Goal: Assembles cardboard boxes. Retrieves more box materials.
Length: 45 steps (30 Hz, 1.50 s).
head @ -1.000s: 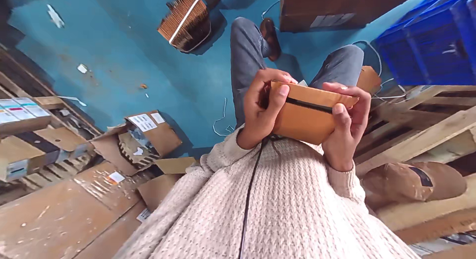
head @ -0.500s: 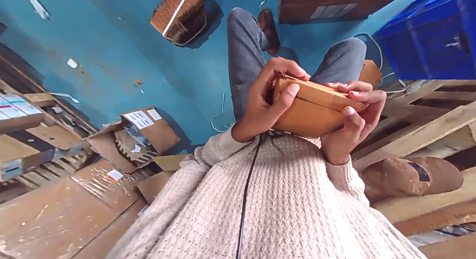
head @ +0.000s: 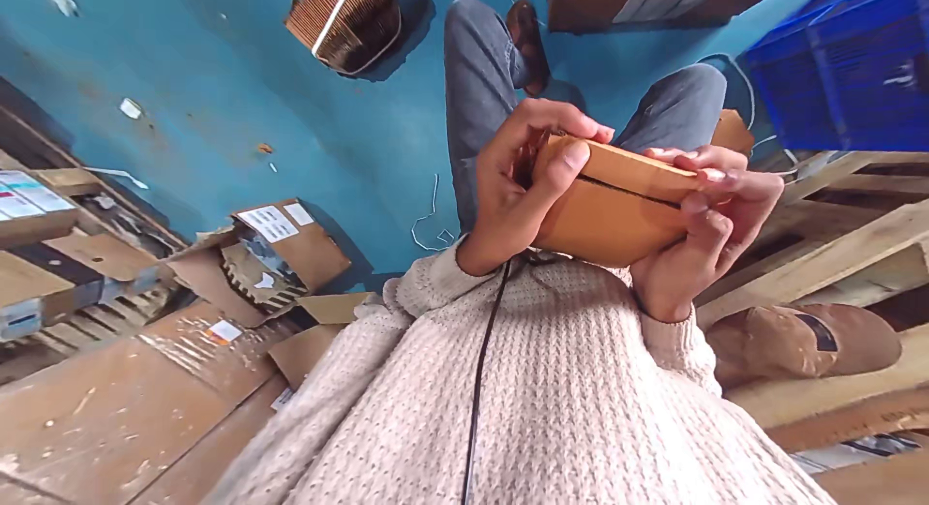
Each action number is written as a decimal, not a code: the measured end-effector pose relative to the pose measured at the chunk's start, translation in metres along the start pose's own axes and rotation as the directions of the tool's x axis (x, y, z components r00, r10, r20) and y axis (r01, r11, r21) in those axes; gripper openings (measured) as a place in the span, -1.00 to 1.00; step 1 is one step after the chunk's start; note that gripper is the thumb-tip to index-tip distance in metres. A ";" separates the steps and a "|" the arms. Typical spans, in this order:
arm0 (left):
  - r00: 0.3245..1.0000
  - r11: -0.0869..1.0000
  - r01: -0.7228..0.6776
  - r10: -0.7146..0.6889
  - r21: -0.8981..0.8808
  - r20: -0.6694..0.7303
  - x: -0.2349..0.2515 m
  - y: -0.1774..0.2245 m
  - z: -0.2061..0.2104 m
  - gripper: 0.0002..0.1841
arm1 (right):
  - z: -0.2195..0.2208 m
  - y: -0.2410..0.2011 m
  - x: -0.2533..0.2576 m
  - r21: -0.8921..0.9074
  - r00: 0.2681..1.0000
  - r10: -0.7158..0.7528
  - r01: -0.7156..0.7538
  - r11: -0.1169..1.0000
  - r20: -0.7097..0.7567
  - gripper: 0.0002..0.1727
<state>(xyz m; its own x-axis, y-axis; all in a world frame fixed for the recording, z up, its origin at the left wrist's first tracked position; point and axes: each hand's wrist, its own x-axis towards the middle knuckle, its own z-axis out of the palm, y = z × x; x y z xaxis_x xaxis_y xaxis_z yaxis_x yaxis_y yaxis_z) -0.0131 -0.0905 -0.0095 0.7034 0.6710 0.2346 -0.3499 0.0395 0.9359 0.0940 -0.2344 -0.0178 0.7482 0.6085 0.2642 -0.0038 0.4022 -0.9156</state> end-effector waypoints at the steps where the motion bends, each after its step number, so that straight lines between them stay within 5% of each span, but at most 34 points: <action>1: 1.000 1.000 0.006 -0.006 0.002 -0.011 0.000 0.001 0.001 -0.82 | 0.000 0.001 0.001 -0.002 1.000 -0.006 0.006 1.000 -0.010 -0.81; 12: 1.000 1.000 -0.005 0.006 -0.030 0.008 -0.007 -0.013 -0.003 -0.92 | -0.003 0.010 -0.003 0.011 0.999 0.033 -0.033 0.999 -0.013 -0.82; 18: 1.000 0.986 0.025 -0.024 -0.166 0.012 -0.009 -0.016 -0.002 -0.51 | -0.009 0.014 -0.006 -0.026 1.000 0.010 -0.010 1.000 -0.019 -0.64; 22: 0.999 0.986 0.052 -0.053 -0.159 -0.002 -0.009 -0.017 -0.002 -0.51 | -0.010 0.015 -0.008 -0.077 0.997 0.057 -0.061 0.995 -0.047 -0.63; 26: 0.974 0.997 0.071 -0.062 -0.031 0.218 -0.007 -0.015 -0.017 -0.60 | -0.014 0.010 -0.001 -0.044 0.988 0.148 -0.150 0.988 -0.045 -0.66; 29: 0.942 0.996 0.016 -0.045 0.088 0.334 -0.011 -0.011 -0.022 -0.42 | -0.016 0.006 0.004 -0.002 0.977 0.204 -0.204 0.979 -0.058 -0.65; 32: 0.966 0.994 0.043 -0.066 0.099 0.251 -0.012 -0.012 -0.019 -0.45 | -0.021 0.006 0.010 -0.059 0.976 0.210 -0.207 0.976 0.048 -0.85; 35: 0.980 0.985 0.170 -0.173 0.040 0.096 -0.005 -0.013 -0.016 -0.58 | -0.024 0.001 0.025 -0.258 0.955 0.205 -0.146 0.955 0.216 -0.56; 39: 0.977 0.976 0.214 -0.214 0.043 -0.013 0.007 -0.014 -0.007 -0.63 | -0.018 0.001 0.047 -0.325 0.967 0.208 -0.151 0.933 0.149 -0.63; 45: 0.990 0.990 0.141 -0.141 0.010 0.008 0.017 -0.019 -0.006 -0.63 | -0.014 0.002 0.062 -0.316 0.965 0.230 -0.181 0.931 0.124 -0.85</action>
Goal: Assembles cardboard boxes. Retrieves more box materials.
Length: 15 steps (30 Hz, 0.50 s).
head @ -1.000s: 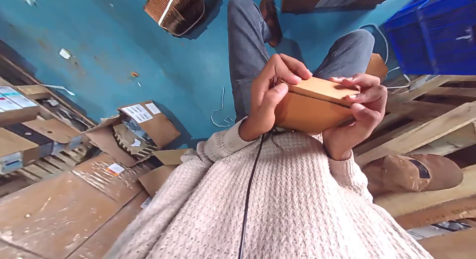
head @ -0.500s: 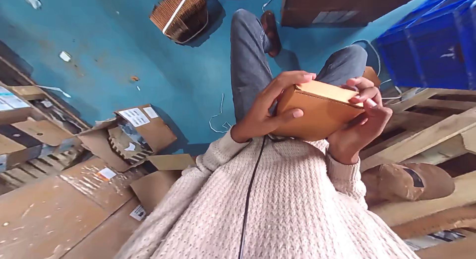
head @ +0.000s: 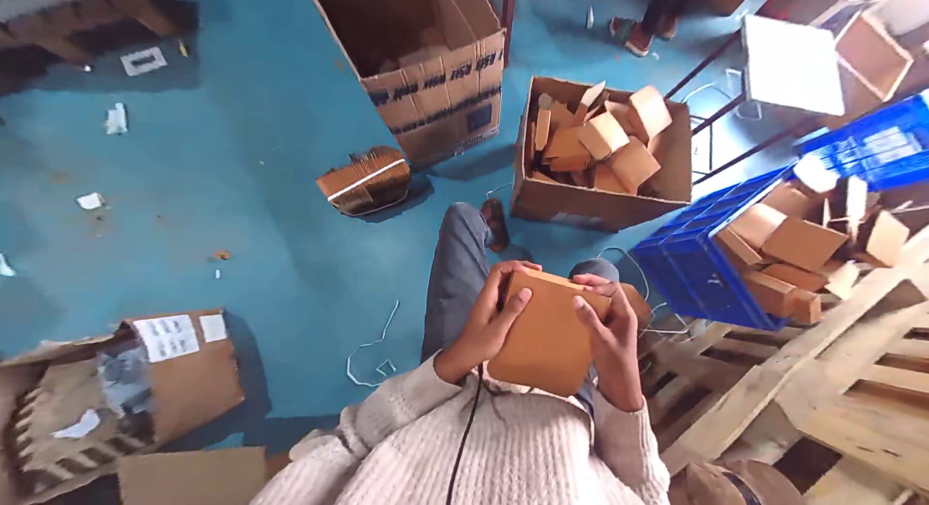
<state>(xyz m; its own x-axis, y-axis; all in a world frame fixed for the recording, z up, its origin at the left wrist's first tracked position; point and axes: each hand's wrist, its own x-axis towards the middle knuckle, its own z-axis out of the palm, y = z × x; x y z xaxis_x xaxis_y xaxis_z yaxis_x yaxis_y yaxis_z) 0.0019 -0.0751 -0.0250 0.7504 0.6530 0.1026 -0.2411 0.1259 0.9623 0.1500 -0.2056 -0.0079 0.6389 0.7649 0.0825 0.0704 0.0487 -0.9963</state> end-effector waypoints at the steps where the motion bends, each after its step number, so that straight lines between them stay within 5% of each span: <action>1: 1.000 1.000 0.027 -0.027 0.006 0.002 0.003 0.001 -0.003 -0.60 | 0.000 0.004 0.002 0.024 1.000 0.000 0.000 1.000 0.008 -0.83; 3: 0.996 0.995 0.090 -0.090 0.040 0.009 0.010 0.001 -0.009 -0.51 | 0.001 0.013 0.007 0.045 0.999 0.042 -0.043 0.998 0.025 -0.75; 10: 0.989 0.995 0.083 -0.076 0.053 -0.123 0.011 -0.025 -0.010 -0.71 | -0.004 0.012 0.023 -0.092 0.930 0.265 -0.249 0.964 0.255 -0.29; 13: 0.990 0.987 0.116 -0.106 0.115 -0.088 0.018 -0.030 -0.016 -0.52 | -0.017 0.018 0.035 -0.117 0.951 0.211 -0.188 0.975 0.225 -0.32; 15: 0.983 0.965 0.159 -0.133 0.210 -0.130 0.024 -0.031 -0.026 -0.28 | -0.031 0.029 0.057 -0.271 0.993 0.105 -0.086 0.959 0.058 -0.15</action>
<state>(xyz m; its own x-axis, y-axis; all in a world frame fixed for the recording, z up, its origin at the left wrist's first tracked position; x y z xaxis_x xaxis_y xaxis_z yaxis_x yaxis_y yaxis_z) 0.0113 -0.0439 -0.0585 0.6895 0.7218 -0.0602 0.0159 0.0680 0.9976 0.2125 -0.1809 -0.0317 0.5969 0.8019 -0.0240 0.2204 -0.1927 -0.9562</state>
